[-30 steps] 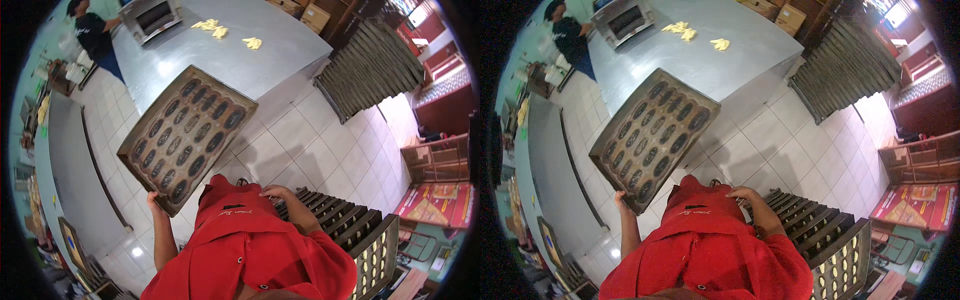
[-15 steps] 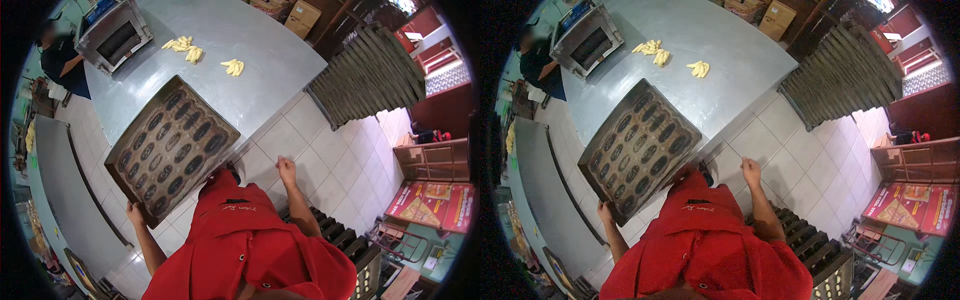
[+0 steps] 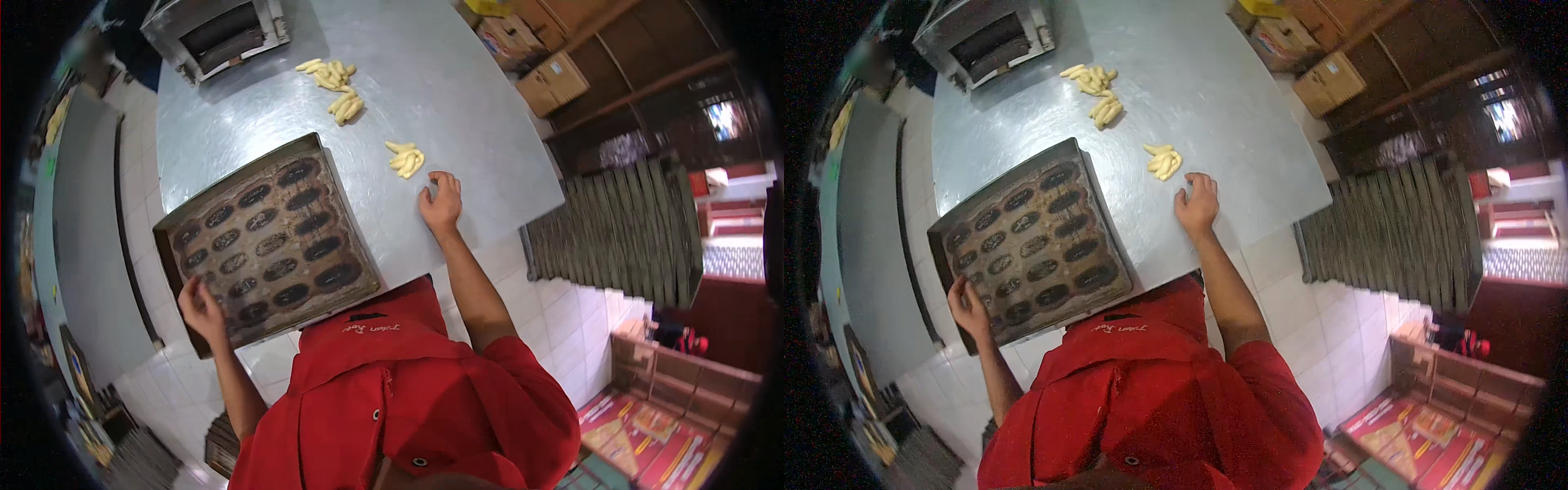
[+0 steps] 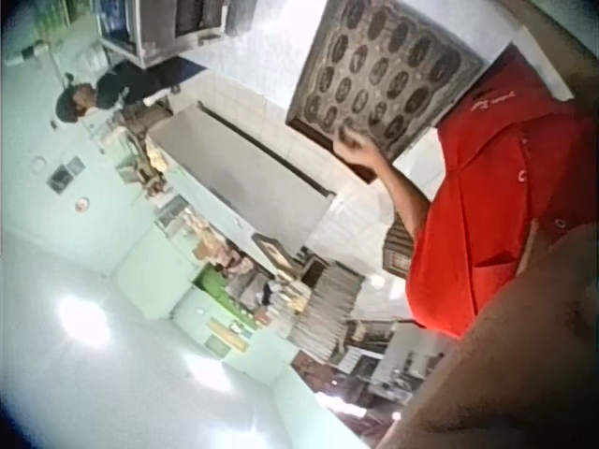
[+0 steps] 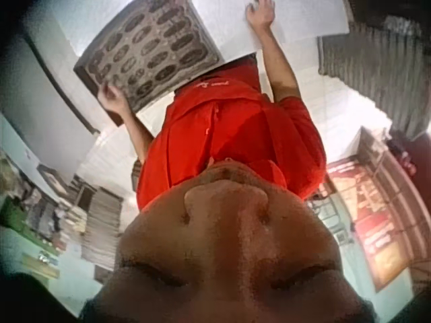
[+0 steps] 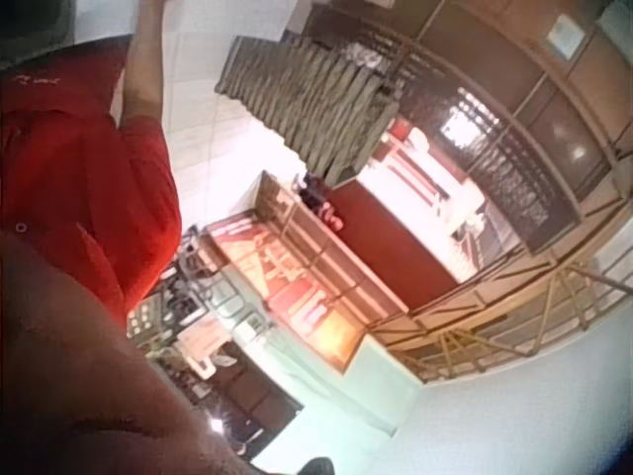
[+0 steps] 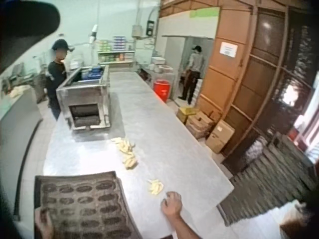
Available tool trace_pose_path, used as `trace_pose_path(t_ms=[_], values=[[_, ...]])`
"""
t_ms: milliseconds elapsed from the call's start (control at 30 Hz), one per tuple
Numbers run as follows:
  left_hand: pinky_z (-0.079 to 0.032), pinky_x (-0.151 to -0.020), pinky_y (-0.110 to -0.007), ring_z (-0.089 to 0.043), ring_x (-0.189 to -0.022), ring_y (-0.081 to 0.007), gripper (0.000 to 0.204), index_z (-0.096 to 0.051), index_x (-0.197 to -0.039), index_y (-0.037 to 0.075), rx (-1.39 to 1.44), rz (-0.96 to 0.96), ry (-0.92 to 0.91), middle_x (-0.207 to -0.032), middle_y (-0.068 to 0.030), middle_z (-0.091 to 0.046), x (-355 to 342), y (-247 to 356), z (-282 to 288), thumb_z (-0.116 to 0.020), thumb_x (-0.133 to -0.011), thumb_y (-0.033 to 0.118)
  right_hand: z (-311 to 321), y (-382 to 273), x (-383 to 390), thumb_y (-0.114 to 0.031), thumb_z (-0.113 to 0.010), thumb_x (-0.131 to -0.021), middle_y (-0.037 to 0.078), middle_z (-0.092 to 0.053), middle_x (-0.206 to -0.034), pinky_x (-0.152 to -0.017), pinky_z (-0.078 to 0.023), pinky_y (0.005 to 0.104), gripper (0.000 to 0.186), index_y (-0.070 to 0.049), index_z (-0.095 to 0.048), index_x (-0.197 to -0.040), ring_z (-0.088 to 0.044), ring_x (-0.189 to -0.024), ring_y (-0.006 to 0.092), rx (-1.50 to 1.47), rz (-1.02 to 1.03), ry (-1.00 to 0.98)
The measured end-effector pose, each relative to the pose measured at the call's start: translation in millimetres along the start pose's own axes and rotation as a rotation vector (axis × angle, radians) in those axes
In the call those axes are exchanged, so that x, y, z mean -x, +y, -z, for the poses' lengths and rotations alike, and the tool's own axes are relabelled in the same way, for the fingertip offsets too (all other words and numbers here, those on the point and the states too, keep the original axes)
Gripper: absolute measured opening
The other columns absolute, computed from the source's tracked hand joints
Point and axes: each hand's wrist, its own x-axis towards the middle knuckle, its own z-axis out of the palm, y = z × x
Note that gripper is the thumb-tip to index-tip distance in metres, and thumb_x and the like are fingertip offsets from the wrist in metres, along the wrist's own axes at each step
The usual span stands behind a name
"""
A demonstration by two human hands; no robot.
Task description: The person shapes pieces of dough by hand, places them onto baking trays, cleans an empty tray with a scraper, and stacks the filled baking trays onto a rack.
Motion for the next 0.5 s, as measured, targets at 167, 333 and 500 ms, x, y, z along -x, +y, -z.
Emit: trace_pose_path(t_ms=[167,333,500], values=[[-0.051,-0.082,-0.032,-0.065,-0.087,-0.0199,0.013,-0.069,-0.103,0.000,0.269,-0.008,-0.216,-0.094,-0.0113,-0.070,28,152,-96,-0.062,-0.092,0.003,-29,23,-54,-0.014,-0.068,-0.079,0.010,-0.063,-0.108,-0.087,-0.047,0.0437,0.029,-0.008,-0.063,-0.108,-0.056,-0.102,0.0320,-0.155,-0.012,-0.098],[-0.051,-0.073,-0.029,-0.064,-0.078,-0.0173,0.014,-0.069,-0.102,0.001,0.559,0.108,-0.537,-0.089,-0.0090,-0.070,76,257,-221,-0.066,-0.089,0.004,-52,26,-112,-0.031,-0.072,-0.080,0.009,-0.062,-0.109,-0.091,-0.046,0.0439,0.033,-0.010,-0.071,-0.105,-0.053,-0.104,0.0327,-0.083,0.188,-0.245],[-0.052,-0.072,-0.029,-0.067,-0.079,-0.0157,0.014,-0.068,-0.103,0.002,0.506,0.141,-0.717,-0.089,-0.0092,-0.071,138,289,-269,-0.067,-0.090,0.006,-54,14,-134,-0.022,-0.074,-0.082,0.011,-0.064,-0.102,-0.084,-0.049,0.0410,0.024,-0.005,-0.067,-0.097,-0.058,-0.099,0.0313,-0.049,0.367,-0.534]])
